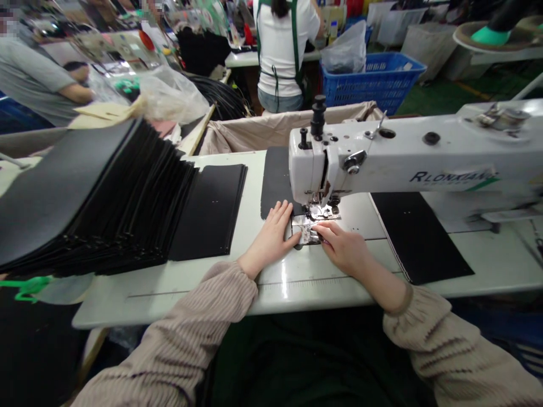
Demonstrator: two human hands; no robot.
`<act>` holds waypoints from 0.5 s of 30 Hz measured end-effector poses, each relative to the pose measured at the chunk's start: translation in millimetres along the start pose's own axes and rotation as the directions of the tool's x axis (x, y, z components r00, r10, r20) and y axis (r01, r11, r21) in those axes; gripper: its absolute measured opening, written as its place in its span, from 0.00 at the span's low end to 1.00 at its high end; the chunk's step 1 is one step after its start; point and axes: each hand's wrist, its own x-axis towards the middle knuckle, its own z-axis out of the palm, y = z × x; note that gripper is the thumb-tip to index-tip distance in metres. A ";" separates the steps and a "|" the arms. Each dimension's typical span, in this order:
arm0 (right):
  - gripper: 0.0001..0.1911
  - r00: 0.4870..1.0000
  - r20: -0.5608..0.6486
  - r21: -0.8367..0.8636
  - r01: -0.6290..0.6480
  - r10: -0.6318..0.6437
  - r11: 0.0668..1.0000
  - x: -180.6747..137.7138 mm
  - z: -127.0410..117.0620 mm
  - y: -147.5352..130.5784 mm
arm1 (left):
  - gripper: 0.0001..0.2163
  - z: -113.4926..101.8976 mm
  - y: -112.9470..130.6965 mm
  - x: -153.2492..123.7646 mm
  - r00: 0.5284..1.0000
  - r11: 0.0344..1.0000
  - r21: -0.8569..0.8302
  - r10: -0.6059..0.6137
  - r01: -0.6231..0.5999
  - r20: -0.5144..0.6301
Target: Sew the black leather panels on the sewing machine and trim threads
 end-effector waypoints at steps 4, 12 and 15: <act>0.20 0.999 -0.029 0.000 -0.018 0.018 1.000 -2.1 0.5 0.2 | 0.25 -14.7 10.9 3.5 0.990 0.994 0.058 -0.088 0.095 -0.111; 0.17 0.993 -0.108 0.057 -0.034 0.040 0.998 -7.6 -7.2 2.7 | 0.37 -26.4 52.2 -80.4 0.973 0.941 0.249 -0.208 0.227 -0.099; 0.16 0.987 -0.147 0.125 -0.052 0.071 0.991 -20.5 -15.9 6.2 | 0.39 -36.9 64.3 -138.0 0.968 0.939 0.273 -0.237 0.208 0.079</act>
